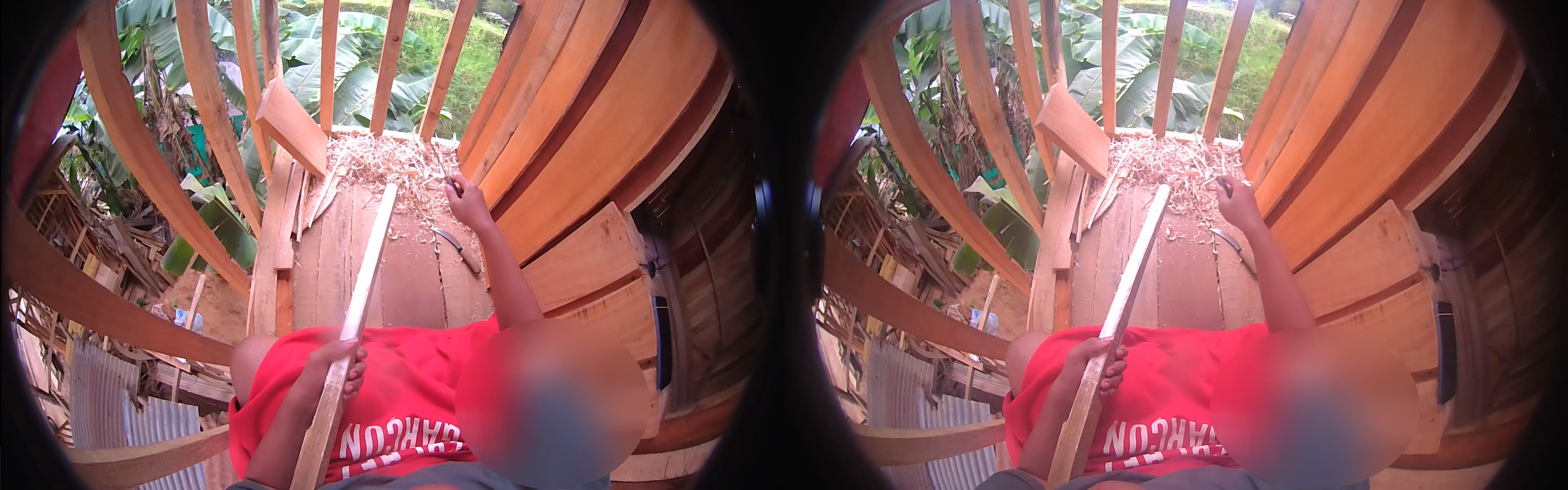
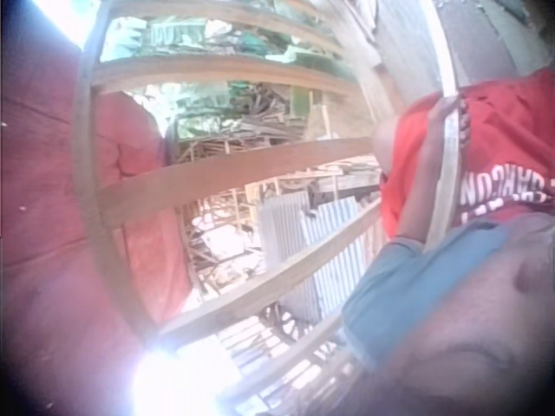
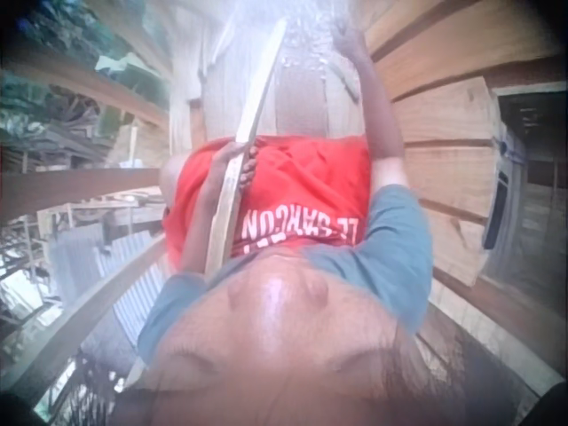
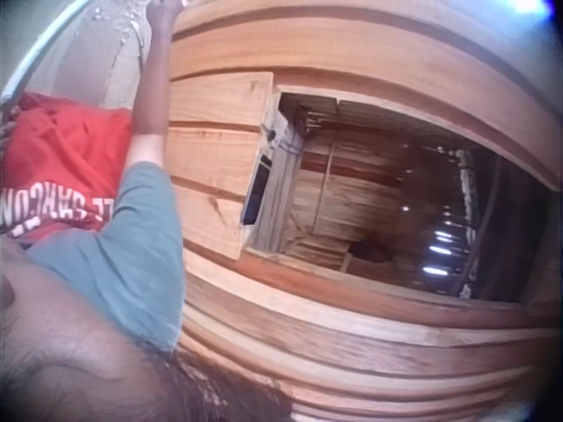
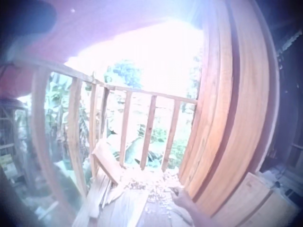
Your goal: The person sits on a wooden platform and uses a knife to shave thin strips from a long piece of wood held between their legs. They repeatedly scrape the blade along the wood's length, producing wood shavings that accumulate on the floor.
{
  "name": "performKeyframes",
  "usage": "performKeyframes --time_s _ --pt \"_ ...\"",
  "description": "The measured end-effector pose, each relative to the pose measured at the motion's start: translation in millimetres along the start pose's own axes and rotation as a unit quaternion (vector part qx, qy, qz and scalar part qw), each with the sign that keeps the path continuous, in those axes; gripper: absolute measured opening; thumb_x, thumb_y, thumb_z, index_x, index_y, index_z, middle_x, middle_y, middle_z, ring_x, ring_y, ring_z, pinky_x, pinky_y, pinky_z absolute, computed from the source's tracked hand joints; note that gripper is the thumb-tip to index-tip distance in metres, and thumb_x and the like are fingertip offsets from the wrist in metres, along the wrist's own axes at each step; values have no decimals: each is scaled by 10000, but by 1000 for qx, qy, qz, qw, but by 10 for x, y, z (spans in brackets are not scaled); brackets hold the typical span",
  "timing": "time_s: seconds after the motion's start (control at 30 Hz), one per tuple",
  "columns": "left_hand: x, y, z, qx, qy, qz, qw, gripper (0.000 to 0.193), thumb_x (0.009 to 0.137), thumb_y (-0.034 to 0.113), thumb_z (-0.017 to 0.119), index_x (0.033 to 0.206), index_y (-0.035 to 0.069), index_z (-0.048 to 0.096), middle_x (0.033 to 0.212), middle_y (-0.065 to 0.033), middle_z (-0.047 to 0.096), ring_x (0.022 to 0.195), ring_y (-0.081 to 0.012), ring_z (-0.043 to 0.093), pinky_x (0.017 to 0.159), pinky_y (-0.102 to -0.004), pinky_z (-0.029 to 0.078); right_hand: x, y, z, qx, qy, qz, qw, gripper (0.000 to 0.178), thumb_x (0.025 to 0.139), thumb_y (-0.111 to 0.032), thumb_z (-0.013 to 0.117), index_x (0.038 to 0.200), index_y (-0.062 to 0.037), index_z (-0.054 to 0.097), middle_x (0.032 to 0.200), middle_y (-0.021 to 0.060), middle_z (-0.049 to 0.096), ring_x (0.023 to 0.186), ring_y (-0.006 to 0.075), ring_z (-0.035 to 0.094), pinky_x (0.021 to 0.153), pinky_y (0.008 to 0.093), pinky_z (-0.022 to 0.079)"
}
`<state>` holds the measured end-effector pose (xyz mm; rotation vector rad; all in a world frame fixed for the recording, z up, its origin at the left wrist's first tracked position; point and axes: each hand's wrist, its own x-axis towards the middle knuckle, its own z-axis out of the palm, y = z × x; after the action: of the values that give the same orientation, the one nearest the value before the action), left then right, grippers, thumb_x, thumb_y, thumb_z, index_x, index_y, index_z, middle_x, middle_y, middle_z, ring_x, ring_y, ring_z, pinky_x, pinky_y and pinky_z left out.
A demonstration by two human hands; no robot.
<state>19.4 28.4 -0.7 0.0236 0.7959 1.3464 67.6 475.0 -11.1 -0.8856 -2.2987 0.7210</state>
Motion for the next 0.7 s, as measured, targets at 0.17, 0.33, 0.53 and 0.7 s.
performKeyframes --time_s 0.17,0.33,0.53,0.7 --pt "14 -11 51 32 73 -5 997 360 921 446 612 943 100 517 649 12 467 479 -101 484 436 -235 411 -890 -83 480 200 -187 -16 962 279 915 -172 704 1147 -19 679 884 107 711 781 176 686 714 331 532" --pt "113 -16 78 94 143 -19 985 349 930 429 653 912 96 548 657 9 497 481 -94 488 441 -237 411 -1111 -16 763 173 -276 -52 944 212 920 -144 692 1081 -7 691 838 93 696 782 163 665 708 332 514" --pt "310 -3 46 130 200 -55 970 356 935 433 663 888 94 565 665 4 520 478 -98 508 442 -237 413 -1228 -68 843 -26 -317 -10 948 524 1032 -379 404 817 3 690 765 256 662 754 412 655 707 509 489" --pt "418 -30 53 133 204 -65 968 364 935 444 663 882 97 566 658 8 519 473 -101 506 439 -241 413 -1476 -261 981 -99 -245 -36 964 607 1008 -374 360 640 -5 671 672 279 622 673 473 620 670 562 481"
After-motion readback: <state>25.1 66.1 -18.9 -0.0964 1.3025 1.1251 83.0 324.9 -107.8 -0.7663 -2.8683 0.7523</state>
